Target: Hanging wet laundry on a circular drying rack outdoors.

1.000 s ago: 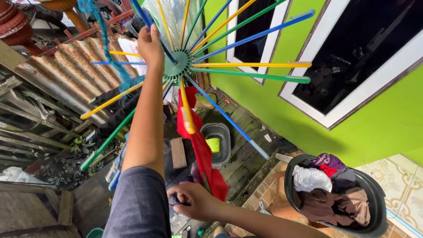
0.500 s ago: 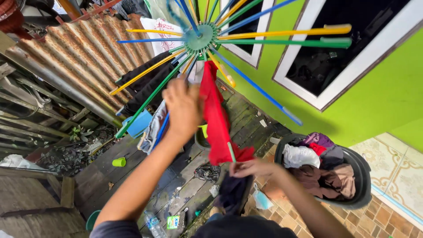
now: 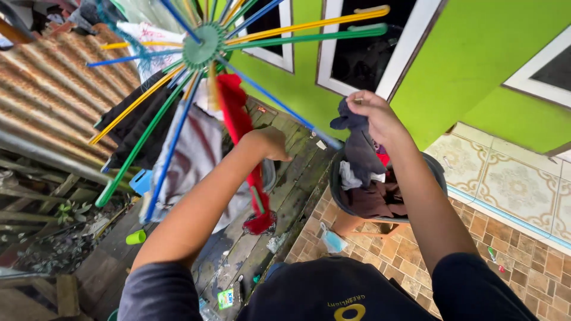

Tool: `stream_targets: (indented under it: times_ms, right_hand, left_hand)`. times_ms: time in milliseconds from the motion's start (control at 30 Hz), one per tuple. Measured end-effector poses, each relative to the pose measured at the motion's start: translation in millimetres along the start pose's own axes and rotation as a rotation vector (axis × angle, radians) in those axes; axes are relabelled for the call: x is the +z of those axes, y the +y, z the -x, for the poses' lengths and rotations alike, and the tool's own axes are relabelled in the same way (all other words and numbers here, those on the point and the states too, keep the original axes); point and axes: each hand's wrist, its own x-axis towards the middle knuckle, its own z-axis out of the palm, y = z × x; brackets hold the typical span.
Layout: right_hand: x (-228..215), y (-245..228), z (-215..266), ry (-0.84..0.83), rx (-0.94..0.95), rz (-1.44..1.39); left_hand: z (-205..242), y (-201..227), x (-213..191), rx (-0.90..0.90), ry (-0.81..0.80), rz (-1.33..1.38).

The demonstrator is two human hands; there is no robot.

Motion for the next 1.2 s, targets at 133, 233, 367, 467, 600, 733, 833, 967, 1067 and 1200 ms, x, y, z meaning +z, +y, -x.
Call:
stream_targets:
  times_ms: [133, 233, 367, 467, 600, 733, 833, 967, 1067, 1200]
  right_hand:
    - [-6.7, -31.2, -4.4, 0.054, -0.106, 0.033]
    - [-3.4, -66.6, 2.6, 0.014, -0.206, 0.035]
    - [6.4, -105.3, 20.5, -0.044, -0.295, 0.031]
    - [21.5, -130.7, 41.0, -0.112, -0.33, -0.037]
    - [41.3, -144.9, 58.6, -0.2, -0.309, -0.162]
    - [46.4, -135.7, 57.4, -0.235, -0.263, -0.194]
    - [55.5, -136.3, 55.2, -0.253, -0.276, -0.11]
    - [64.9, -144.4, 56.1, -0.276, -0.336, -0.139]
    - [68.0, -151.4, 55.9, -0.256, -0.419, -0.099]
    - [65.0, -160.2, 58.4, -0.251, -0.525, -0.069]
  left_hand:
    - [9.5, 58.1, -31.7, -0.05, -0.115, 0.307]
    - [-84.0, 53.4, 29.4, 0.282, 0.202, 0.259]
    - [-70.7, 63.0, 29.3, 0.082, 0.342, 0.505]
    - [-86.5, 38.2, 68.5, 0.044, 0.565, 0.74]
    - [-144.2, -16.4, 178.6, 0.206, 0.459, 1.009]
    - [-52.4, 7.0, 157.5, 0.051, -0.19, 1.159]
    - [13.5, 49.8, 102.3, -0.012, -0.45, 1.489]
    - [16.2, 78.8, 113.4, -0.045, -0.406, 1.413]
    - [2.3, 76.0, 136.8, -0.011, -0.215, 1.221]
    - [1.5, 59.4, 162.9, -0.067, 0.1, 0.464]
